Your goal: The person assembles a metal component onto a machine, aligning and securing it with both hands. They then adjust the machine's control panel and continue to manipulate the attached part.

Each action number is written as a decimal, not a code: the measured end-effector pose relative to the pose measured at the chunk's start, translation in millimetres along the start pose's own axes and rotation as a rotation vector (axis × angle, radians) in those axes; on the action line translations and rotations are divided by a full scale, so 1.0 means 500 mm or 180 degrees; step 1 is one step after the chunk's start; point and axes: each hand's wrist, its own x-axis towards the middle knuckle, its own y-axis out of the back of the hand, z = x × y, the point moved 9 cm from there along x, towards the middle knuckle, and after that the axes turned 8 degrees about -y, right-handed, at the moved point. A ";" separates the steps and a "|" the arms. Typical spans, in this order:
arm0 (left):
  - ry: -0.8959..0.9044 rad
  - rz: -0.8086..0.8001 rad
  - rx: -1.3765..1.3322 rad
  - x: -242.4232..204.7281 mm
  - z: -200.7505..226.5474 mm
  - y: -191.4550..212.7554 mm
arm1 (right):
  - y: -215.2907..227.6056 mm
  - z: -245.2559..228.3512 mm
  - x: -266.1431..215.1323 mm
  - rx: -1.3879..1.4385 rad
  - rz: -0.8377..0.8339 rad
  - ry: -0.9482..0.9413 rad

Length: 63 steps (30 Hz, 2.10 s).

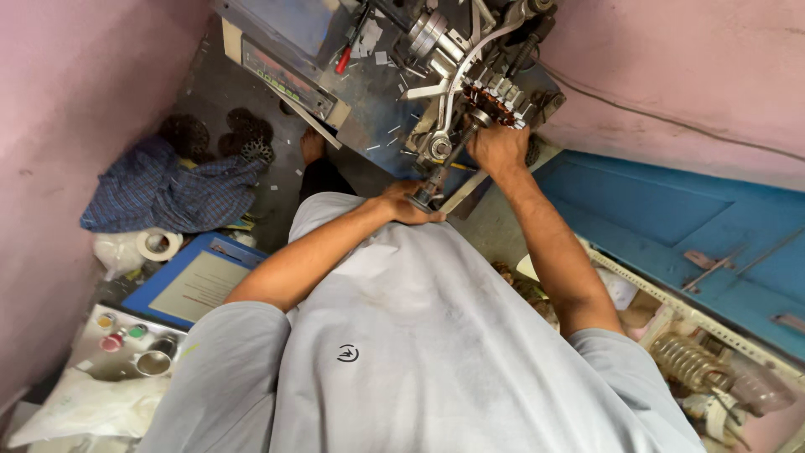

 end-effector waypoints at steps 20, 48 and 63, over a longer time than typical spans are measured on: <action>0.0917 0.0521 -0.2786 0.070 -0.144 0.263 | -0.053 -0.133 -0.213 0.2125 -0.0237 -0.3897; 0.0466 0.0833 -0.2353 0.162 -0.185 0.257 | -0.306 -0.256 -0.220 0.5941 0.0906 -0.3962; 0.0246 0.0310 -0.2213 0.175 -0.184 0.256 | -0.234 -0.258 -0.204 0.5225 0.1262 -0.3895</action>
